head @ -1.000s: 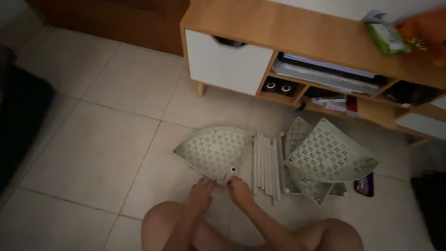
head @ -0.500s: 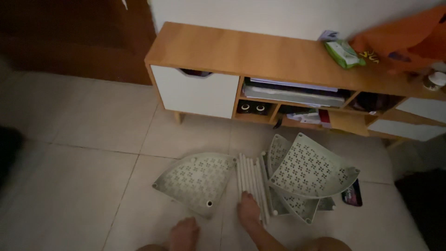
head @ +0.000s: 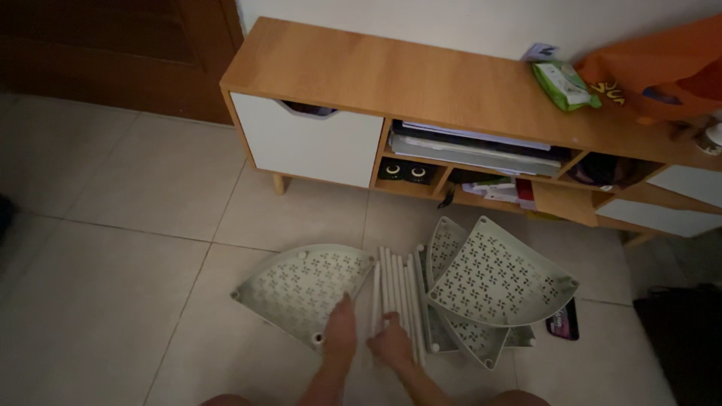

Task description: The person assembles a white corner shelf unit by inserting vertical poles into the holes of triangular perforated shelves and stacking them. They then attach a top shelf and a hanging rail to the poles, completing the structure.

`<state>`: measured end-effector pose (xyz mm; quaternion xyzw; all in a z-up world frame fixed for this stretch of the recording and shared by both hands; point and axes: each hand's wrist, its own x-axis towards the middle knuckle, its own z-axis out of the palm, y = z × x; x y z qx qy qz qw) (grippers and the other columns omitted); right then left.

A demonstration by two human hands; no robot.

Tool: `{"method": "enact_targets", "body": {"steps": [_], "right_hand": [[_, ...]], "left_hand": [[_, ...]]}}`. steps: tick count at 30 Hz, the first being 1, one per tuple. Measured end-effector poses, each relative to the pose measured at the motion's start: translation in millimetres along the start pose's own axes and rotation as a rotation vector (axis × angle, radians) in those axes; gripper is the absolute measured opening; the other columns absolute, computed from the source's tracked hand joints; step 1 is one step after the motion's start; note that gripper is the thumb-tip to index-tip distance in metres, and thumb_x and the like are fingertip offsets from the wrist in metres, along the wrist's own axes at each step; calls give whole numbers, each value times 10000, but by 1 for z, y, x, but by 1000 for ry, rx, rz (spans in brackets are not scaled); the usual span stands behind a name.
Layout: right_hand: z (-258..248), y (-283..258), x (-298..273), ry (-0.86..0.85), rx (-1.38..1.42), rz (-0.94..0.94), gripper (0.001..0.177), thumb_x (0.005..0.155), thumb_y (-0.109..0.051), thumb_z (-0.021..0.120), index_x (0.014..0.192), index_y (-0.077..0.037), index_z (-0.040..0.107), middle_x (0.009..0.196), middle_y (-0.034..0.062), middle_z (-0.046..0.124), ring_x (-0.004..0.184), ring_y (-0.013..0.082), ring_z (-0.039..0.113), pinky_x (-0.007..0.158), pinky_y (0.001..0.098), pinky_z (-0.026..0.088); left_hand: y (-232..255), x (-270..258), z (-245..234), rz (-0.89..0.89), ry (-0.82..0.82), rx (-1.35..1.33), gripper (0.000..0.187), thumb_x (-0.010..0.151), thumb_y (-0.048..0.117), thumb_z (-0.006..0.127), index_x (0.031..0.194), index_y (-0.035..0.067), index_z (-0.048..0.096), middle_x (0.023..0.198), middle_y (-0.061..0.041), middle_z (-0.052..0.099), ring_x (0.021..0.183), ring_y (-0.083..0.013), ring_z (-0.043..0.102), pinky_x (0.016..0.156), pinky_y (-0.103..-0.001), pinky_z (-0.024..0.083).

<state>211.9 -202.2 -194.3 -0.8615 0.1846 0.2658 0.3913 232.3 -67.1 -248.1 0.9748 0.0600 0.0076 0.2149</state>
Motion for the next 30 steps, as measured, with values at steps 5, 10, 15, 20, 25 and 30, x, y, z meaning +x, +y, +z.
{"method": "enact_targets", "body": {"steps": [5, 10, 15, 20, 25, 30], "right_hand": [[-38, -4, 12, -61, 315, -68, 529, 834, -102, 747, 1329, -32, 573, 1078, 134, 738, 868, 230, 739, 707, 363, 622], [-49, -16, 57, 23, 475, -371, 378, 866, -92, 729, 1201, 18, 591, 1083, 108, 690, 895, 224, 723, 698, 367, 641], [-28, -17, 58, 70, 266, -470, 294, 901, -131, 708, 1173, -40, 644, 984, 126, 744, 833, 237, 740, 702, 374, 619], [-24, -16, 43, 190, 145, -563, 257, 877, -121, 747, 1112, -48, 670, 988, 152, 784, 929, 252, 776, 815, 374, 607], [-29, -24, 26, 165, -13, -581, 242, 890, -106, 717, 1123, -53, 687, 1030, 138, 770, 964, 266, 765, 843, 383, 596], [-14, -23, 18, 218, -147, -595, 160, 897, -92, 694, 1049, -40, 700, 1045, 140, 745, 950, 305, 728, 825, 423, 565]], "left_hand": [[-40, -13, -13, -34, -324, 259, 247, 915, 67, 600, 1161, 85, 611, 1182, -113, 647, 1048, -280, 689, 818, -408, 592], [-94, -29, -11, 53, -59, 293, 174, 871, 49, 636, 1032, 86, 692, 1035, -120, 695, 927, -275, 722, 775, -367, 608], [-107, -34, -11, 41, -92, 311, 188, 868, 59, 639, 1042, 105, 693, 1025, -113, 696, 929, -296, 725, 761, -382, 607], [-110, -38, -8, 48, -82, 272, 141, 907, 134, 611, 1024, 137, 690, 1036, -92, 699, 913, -295, 735, 731, -396, 612], [-108, -41, -9, 33, -69, 297, 131, 901, 141, 610, 1012, 151, 679, 1006, -66, 683, 884, -275, 733, 703, -387, 615], [-107, -44, -11, 64, -83, 319, 134, 880, 98, 636, 1006, 132, 664, 1002, -68, 671, 888, -259, 732, 718, -356, 617]]}}
